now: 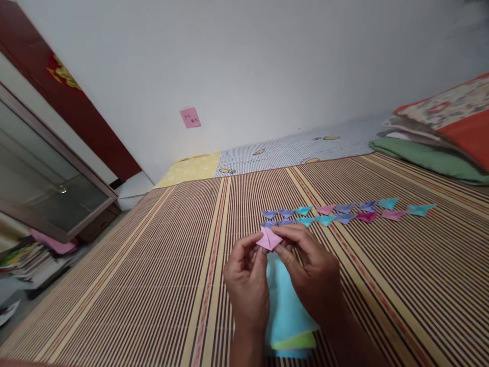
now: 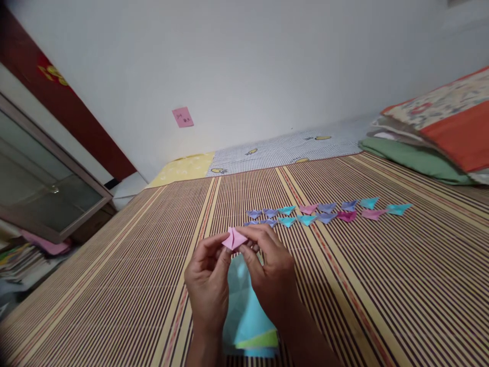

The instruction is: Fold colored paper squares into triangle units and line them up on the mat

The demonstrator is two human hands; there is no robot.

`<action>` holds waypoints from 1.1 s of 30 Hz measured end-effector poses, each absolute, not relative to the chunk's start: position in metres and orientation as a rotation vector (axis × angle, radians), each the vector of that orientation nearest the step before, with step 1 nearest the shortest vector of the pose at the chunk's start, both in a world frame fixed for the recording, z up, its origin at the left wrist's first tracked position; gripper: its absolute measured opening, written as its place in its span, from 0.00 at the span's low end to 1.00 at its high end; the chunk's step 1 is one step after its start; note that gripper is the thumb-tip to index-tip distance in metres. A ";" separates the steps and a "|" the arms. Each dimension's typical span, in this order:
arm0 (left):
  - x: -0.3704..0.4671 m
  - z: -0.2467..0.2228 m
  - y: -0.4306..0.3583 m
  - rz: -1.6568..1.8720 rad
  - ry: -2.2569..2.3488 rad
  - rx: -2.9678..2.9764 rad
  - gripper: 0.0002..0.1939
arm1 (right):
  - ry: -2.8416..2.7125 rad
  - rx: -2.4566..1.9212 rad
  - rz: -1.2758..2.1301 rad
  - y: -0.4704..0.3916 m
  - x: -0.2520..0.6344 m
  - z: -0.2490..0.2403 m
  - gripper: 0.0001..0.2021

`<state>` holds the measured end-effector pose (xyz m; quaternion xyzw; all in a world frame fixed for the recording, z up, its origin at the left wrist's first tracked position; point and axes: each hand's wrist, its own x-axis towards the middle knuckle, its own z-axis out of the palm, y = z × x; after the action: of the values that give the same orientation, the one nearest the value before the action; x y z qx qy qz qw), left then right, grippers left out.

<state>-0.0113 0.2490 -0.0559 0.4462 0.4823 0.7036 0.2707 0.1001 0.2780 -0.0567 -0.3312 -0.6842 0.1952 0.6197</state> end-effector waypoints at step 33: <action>-0.023 -0.056 0.249 1.768 1.276 1.273 0.05 | -1.639 -0.709 0.528 0.284 0.108 -0.057 0.08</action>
<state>-0.0232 0.2492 -0.0557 0.4803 0.4815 0.6674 0.3035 0.1078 0.2840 -0.0573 -0.3053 -0.7061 0.2274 0.5972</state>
